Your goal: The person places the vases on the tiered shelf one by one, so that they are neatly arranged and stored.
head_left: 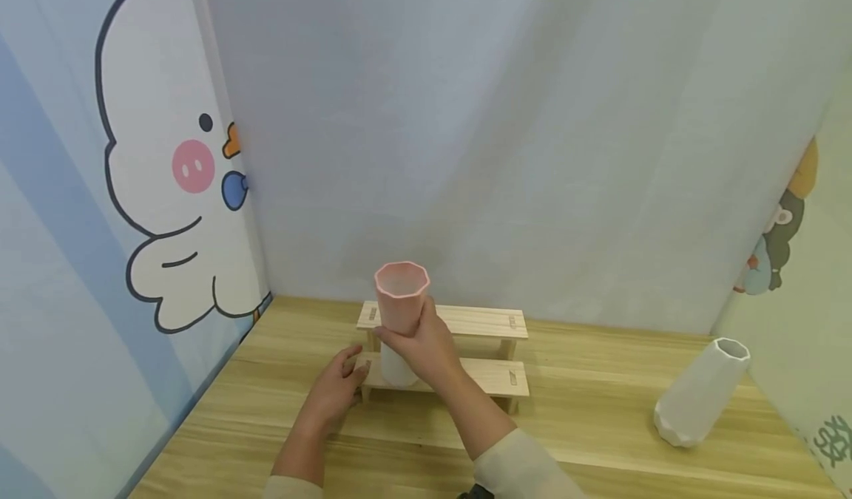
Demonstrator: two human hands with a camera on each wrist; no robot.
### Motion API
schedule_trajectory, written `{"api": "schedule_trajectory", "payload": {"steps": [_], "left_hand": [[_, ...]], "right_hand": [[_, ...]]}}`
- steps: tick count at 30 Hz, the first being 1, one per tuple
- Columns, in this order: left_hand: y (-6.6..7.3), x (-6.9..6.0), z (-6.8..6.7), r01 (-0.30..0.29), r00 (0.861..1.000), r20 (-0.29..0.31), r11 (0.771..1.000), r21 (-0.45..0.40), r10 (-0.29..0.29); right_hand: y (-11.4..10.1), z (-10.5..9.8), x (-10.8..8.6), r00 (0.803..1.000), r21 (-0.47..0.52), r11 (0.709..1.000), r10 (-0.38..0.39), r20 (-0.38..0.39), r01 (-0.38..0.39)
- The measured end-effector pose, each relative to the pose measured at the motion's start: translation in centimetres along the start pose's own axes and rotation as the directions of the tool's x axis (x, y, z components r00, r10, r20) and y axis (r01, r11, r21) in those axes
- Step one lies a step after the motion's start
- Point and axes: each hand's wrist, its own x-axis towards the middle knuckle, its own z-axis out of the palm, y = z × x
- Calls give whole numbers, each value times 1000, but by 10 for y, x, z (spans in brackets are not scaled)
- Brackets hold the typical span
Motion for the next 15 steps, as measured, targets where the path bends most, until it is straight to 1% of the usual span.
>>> {"api": "schedule_trajectory", "payload": {"steps": [7, 15], "left_hand": [[0, -1, 0, -3, 1000, -8, 1000, -8, 3], [0, 1, 1, 8, 1000, -11, 1000, -25, -8]], "right_hand": [[0, 4, 2, 1000, 7, 1000, 17, 5, -17], [-1, 9, 5, 999, 5, 1000, 29, 13, -30]]}}
